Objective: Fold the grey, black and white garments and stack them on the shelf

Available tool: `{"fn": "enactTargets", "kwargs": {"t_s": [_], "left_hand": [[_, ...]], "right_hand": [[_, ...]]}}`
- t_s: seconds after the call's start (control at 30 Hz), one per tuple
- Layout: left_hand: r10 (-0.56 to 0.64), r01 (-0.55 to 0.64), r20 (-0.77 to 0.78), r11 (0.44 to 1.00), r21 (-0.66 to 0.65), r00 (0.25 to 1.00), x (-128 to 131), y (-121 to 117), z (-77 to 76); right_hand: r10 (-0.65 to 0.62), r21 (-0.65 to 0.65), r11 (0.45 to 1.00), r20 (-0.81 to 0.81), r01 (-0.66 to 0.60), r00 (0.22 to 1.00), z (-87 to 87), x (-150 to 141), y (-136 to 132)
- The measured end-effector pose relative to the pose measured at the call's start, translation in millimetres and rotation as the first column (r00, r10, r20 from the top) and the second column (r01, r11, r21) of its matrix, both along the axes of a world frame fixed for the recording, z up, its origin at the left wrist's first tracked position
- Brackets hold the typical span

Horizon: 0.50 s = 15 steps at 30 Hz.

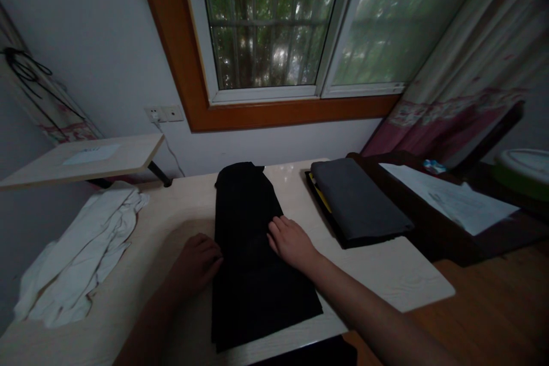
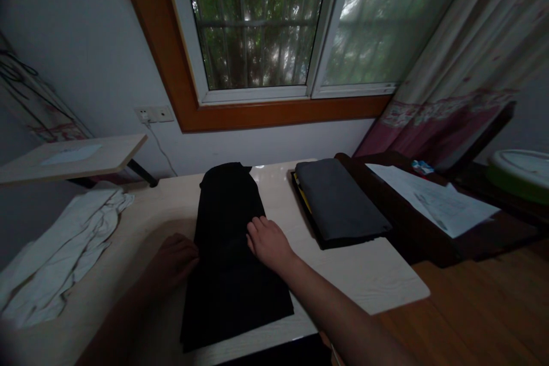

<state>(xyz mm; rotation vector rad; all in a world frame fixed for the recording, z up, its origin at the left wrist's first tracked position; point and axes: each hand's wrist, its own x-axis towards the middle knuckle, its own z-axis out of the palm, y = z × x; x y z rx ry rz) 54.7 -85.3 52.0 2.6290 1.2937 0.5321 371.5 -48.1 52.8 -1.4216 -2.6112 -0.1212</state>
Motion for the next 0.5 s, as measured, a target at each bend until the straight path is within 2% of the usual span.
{"fn": "enactTargets", "kwargs": {"t_s": [0.1, 0.2, 0.37, 0.43, 0.5], "left_hand": [[-0.036, 0.037, 0.037, 0.998, -0.044, 0.999, 0, -2, 2.1], [-0.086, 0.103, 0.117, 0.984, -0.147, 0.989, 0, -4, -0.3], [-0.049, 0.106, 0.182, 0.943, -0.317, 0.982, 1, -8, -6.2], [-0.029, 0.081, 0.189, 0.958, -0.274, 0.982, 3, -8, -7.5], [-0.013, 0.047, 0.206, 0.985, -0.164, 0.978, 4, -5, -8.6]], "right_hand": [[0.038, -0.138, 0.990, -0.023, -0.041, 0.999, 7.8, 5, -4], [0.122, -0.258, 0.958, -0.027, -0.125, 0.992, 15.3, 10, -11], [0.258, -0.352, 0.901, -0.036, -0.254, 0.966, 20.4, 11, -22], [0.277, -0.361, 0.893, -0.033, -0.270, 0.960, 22.1, 9, -22], [0.289, -0.347, 0.892, -0.057, -0.290, 0.956, 24.4, 8, -17]]}}
